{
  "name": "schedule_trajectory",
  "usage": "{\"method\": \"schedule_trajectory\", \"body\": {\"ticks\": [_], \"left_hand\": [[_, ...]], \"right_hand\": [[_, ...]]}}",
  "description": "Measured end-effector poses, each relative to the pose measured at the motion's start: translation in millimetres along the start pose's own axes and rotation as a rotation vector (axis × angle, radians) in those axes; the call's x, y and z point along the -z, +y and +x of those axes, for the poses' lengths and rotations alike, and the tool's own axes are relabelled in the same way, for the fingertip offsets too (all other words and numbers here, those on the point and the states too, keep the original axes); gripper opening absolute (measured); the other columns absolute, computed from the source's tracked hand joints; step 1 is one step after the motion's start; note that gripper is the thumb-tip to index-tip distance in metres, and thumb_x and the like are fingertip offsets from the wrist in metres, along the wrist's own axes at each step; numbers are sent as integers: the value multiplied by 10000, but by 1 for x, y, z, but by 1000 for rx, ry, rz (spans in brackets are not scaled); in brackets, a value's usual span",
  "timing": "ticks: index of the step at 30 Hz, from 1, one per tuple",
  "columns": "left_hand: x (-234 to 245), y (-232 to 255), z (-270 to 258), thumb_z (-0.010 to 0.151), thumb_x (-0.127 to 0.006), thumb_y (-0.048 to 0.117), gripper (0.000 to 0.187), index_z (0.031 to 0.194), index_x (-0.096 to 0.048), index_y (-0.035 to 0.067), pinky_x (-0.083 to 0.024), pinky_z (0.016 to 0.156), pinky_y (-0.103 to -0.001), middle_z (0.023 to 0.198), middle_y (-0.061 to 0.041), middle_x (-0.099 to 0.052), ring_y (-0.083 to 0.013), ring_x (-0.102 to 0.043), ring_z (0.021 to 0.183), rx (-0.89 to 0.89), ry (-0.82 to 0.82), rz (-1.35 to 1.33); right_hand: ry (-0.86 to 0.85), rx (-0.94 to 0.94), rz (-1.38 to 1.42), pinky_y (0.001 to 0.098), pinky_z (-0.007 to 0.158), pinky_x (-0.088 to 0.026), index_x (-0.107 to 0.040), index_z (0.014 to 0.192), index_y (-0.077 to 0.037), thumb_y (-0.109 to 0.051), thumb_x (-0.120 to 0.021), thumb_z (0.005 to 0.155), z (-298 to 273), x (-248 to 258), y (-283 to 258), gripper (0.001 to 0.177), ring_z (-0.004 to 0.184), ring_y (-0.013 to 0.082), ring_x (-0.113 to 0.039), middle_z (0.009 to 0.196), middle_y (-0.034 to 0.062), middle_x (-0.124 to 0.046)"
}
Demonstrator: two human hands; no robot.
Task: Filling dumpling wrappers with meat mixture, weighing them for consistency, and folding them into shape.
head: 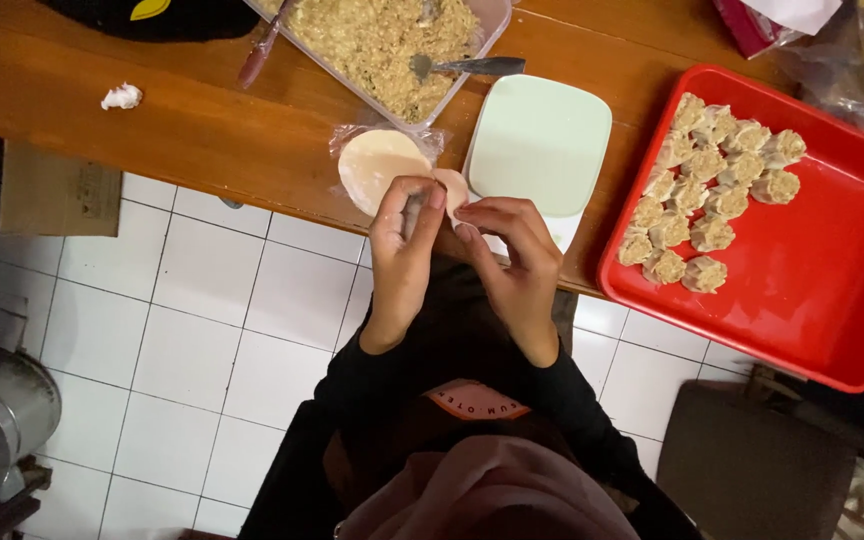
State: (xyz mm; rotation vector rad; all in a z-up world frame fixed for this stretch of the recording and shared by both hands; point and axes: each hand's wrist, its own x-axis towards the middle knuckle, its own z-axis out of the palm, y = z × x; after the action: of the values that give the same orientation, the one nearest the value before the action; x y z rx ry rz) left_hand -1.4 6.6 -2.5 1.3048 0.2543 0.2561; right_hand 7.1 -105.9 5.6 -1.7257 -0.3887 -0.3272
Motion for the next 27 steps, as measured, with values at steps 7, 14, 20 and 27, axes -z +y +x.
{"method": "schedule_trajectory", "body": {"ticks": [7,14,20,27], "left_hand": [[1,1,1,1013,-576,294,186,942,-568,122,-444,869,-239,849,71,-505,-30,-464,870,5,1,-18],[7,15,5,1028,-529,306,194,932,-533,138,-397,787,-201,831,73,-447,-35,-412,812,-46,32,8],[7,9,4,1033,-514,327,222,934,-526,129,-401,797,-219,825,53,-460,-50,-417,813,-62,19,49],[8,7,8,1057,-474,199,173,928,-495,87,-417,867,-322,891,-26,-448,-153,-462,876,-261,22,379]], "right_hand": [[-28,-46,54,335,756,-610,-694,995,37,60,-660,929,0,-4,2,78,943,244,-668,938,129,-662],[-49,-104,126,369,728,-573,-655,1039,17,5,-564,998,4,-22,7,101,824,219,-662,934,138,-665],[-77,-165,123,392,706,-567,-622,1037,10,-3,-573,997,6,-25,11,64,773,220,-654,883,135,-641],[-92,-205,47,383,652,-561,-597,991,-20,-7,-598,988,13,-27,10,13,723,169,-607,774,110,-606]]}}
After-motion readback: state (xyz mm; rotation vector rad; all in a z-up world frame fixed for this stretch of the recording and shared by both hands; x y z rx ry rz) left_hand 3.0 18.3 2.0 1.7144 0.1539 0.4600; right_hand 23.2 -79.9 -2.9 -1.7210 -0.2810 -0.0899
